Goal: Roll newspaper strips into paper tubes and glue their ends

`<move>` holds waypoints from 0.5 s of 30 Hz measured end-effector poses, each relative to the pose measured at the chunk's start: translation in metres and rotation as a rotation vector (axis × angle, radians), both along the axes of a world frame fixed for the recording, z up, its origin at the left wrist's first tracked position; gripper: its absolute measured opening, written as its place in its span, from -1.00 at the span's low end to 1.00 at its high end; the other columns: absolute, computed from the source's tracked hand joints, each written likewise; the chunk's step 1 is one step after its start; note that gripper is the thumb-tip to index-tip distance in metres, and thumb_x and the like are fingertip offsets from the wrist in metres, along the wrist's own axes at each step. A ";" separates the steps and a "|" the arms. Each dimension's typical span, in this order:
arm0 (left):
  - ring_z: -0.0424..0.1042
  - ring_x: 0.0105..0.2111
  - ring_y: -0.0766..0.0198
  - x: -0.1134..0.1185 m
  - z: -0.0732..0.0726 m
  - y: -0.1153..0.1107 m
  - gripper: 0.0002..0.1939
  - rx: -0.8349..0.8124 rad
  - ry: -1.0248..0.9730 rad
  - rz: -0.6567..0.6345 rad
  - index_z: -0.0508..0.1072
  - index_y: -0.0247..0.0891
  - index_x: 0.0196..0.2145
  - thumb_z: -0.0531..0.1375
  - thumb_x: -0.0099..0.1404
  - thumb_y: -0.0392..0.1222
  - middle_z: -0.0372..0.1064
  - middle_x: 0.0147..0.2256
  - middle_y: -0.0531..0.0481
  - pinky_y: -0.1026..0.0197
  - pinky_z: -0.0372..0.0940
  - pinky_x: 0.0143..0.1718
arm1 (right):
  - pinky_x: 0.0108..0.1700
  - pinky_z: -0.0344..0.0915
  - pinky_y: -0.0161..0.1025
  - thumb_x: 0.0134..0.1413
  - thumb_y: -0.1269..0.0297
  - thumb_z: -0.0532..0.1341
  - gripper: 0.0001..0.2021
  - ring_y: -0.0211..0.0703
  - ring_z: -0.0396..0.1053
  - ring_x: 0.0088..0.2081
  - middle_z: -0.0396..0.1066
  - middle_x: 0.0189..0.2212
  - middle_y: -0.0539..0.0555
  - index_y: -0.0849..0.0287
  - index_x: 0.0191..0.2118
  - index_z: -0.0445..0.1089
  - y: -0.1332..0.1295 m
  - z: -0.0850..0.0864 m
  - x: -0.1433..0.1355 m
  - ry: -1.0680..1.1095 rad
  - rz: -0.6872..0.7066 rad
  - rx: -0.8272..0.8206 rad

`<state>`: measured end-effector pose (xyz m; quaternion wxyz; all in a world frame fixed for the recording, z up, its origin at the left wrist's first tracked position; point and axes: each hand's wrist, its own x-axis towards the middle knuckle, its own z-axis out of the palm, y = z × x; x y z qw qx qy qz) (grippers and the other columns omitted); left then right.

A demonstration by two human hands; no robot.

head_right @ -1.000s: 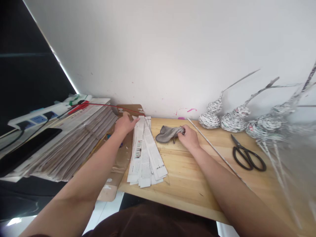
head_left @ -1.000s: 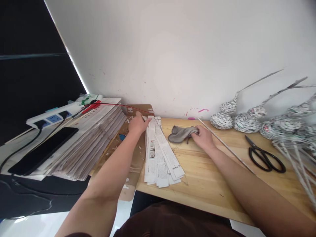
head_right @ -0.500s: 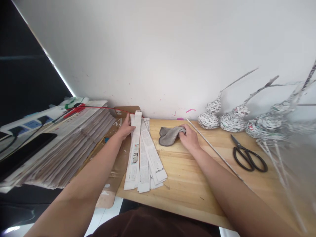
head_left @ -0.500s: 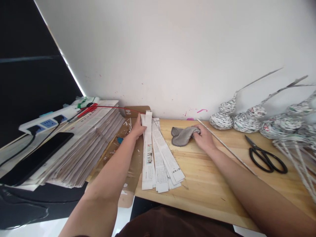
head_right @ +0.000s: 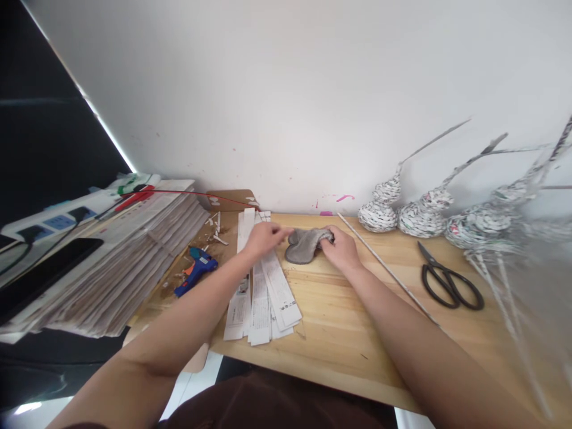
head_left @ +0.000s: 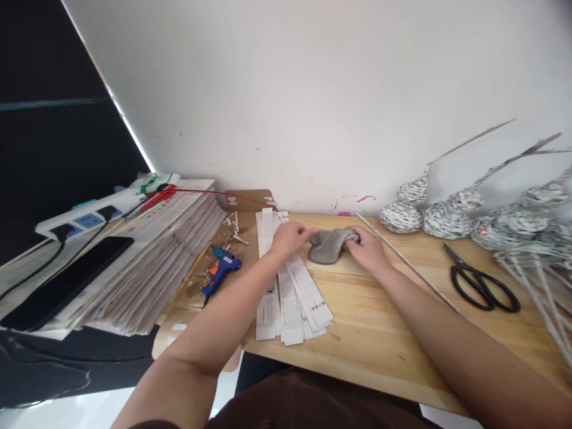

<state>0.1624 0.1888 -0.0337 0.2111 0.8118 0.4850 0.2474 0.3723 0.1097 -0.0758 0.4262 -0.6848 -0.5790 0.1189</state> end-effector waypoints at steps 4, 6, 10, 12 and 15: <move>0.44 -0.34 0.19 0.042 -0.009 -0.026 -0.68 0.048 0.131 -0.275 0.52 -0.19 -0.26 0.27 0.05 0.01 0.50 -0.35 -0.02 0.24 0.23 -0.33 | -0.12 0.27 -0.22 -0.10 0.37 0.12 -0.71 -0.11 0.42 -0.23 0.50 -0.22 0.06 0.14 -0.18 0.42 -0.001 0.000 -0.001 0.031 0.127 0.031; 0.43 -0.27 0.14 0.051 -0.011 -0.031 -0.83 0.076 0.148 -0.249 0.51 -0.22 -0.33 0.20 0.14 -0.12 0.50 -0.31 -0.09 0.20 0.23 -0.26 | -0.13 0.27 -0.23 -0.11 0.38 0.12 -0.73 -0.11 0.41 -0.24 0.50 -0.26 0.05 0.14 -0.22 0.42 -0.001 0.002 -0.001 0.024 0.157 0.043; 0.42 -0.25 0.11 0.051 -0.010 -0.031 -0.79 0.130 0.142 -0.146 0.47 -0.26 -0.30 0.09 0.25 -0.12 0.48 -0.29 -0.15 0.16 0.22 -0.23 | -0.29 0.24 -0.25 -0.06 0.32 0.08 -0.84 -0.14 0.35 -0.38 0.44 -0.46 0.03 0.15 -0.39 0.40 0.001 0.003 0.001 0.055 0.089 0.004; 0.42 -0.32 0.17 0.046 -0.007 -0.026 -0.74 0.131 0.131 -0.104 0.46 -0.23 -0.32 0.10 0.26 -0.01 0.49 -0.36 -0.08 0.20 0.22 -0.30 | -0.39 0.21 -0.27 -0.04 0.27 0.07 -0.84 -0.17 0.31 -0.47 0.37 -0.54 0.01 0.15 -0.42 0.37 0.004 0.001 0.006 0.140 0.059 -0.028; 0.42 -0.39 0.23 0.027 0.002 -0.010 -0.67 0.122 0.126 0.002 0.46 -0.22 -0.42 0.06 0.29 0.04 0.48 -0.44 -0.02 0.25 0.21 -0.35 | -0.53 0.16 -0.28 0.03 0.17 0.00 -0.76 -0.20 0.25 -0.58 0.33 -0.56 0.02 0.16 -0.31 0.33 0.011 -0.004 0.013 0.341 0.056 -0.044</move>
